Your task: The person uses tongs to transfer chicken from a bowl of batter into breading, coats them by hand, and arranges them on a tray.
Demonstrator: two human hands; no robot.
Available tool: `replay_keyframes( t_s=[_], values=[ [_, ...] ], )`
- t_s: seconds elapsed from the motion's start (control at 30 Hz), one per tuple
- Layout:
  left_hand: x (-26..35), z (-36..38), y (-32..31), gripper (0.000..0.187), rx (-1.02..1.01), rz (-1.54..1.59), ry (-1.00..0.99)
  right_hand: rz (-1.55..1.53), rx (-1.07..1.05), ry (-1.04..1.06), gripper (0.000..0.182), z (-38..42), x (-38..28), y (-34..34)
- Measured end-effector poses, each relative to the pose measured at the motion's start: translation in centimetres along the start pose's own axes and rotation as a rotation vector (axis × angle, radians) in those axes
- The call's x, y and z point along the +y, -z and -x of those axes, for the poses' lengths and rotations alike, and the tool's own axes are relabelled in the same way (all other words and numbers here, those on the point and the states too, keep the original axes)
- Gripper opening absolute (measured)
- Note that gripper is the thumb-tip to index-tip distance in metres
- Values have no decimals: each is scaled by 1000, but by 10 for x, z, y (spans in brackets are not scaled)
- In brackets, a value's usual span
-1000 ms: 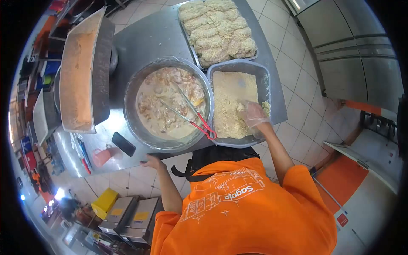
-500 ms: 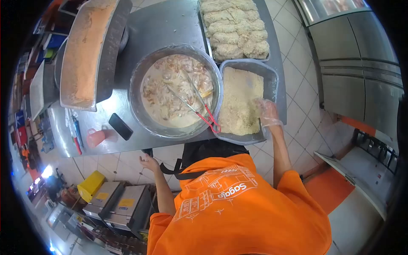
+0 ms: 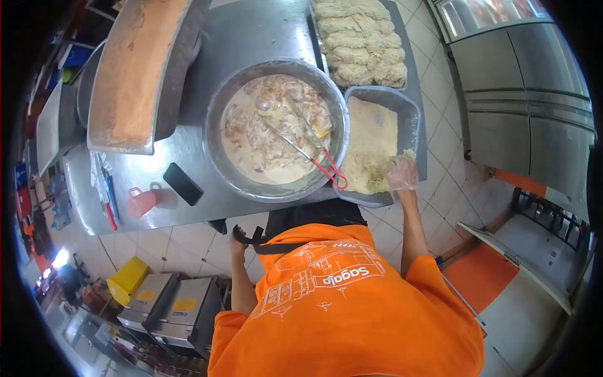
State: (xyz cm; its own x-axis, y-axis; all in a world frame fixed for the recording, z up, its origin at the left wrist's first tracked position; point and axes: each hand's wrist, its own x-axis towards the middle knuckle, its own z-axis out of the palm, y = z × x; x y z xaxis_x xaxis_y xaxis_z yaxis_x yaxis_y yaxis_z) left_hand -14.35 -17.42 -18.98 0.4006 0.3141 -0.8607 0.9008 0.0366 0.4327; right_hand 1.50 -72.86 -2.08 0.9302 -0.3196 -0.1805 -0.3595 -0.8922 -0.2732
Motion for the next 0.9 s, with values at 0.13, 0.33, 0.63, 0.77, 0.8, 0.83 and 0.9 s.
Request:
replay_keyframes(
  t_s=[0.13, 0.33, 0.63, 0.77, 0.8, 0.83, 0.9],
  values=[
    [15, -20, -1, 37, -29, 30, -142, 76, 16, -73, 25, 1, -20, 6],
    [60, -15, -4, 40, 82, -91, -81, -21, 79, 49, 26, 6, -26, 2],
    [176, 24, -8, 34, -619, -885, 225, 32, -14, 101, 12, -10, -109, 35],
    [152, -25, -8, 35, -699, -692, 40, 75, 220, 363, 16, -7, -195, 20],
    [161, -20, -15, 35, -661, -612, -10, 156, 267, 456, 22, -6, -209, 14],
    [167, -16, -20, 35, -621, -529, -62, 239, 317, 552, 30, -8, -217, 11],
    [171, -8, -24, 36, -603, -458, -59, 337, 100, 503, 33, -21, -205, -25]
  ],
)
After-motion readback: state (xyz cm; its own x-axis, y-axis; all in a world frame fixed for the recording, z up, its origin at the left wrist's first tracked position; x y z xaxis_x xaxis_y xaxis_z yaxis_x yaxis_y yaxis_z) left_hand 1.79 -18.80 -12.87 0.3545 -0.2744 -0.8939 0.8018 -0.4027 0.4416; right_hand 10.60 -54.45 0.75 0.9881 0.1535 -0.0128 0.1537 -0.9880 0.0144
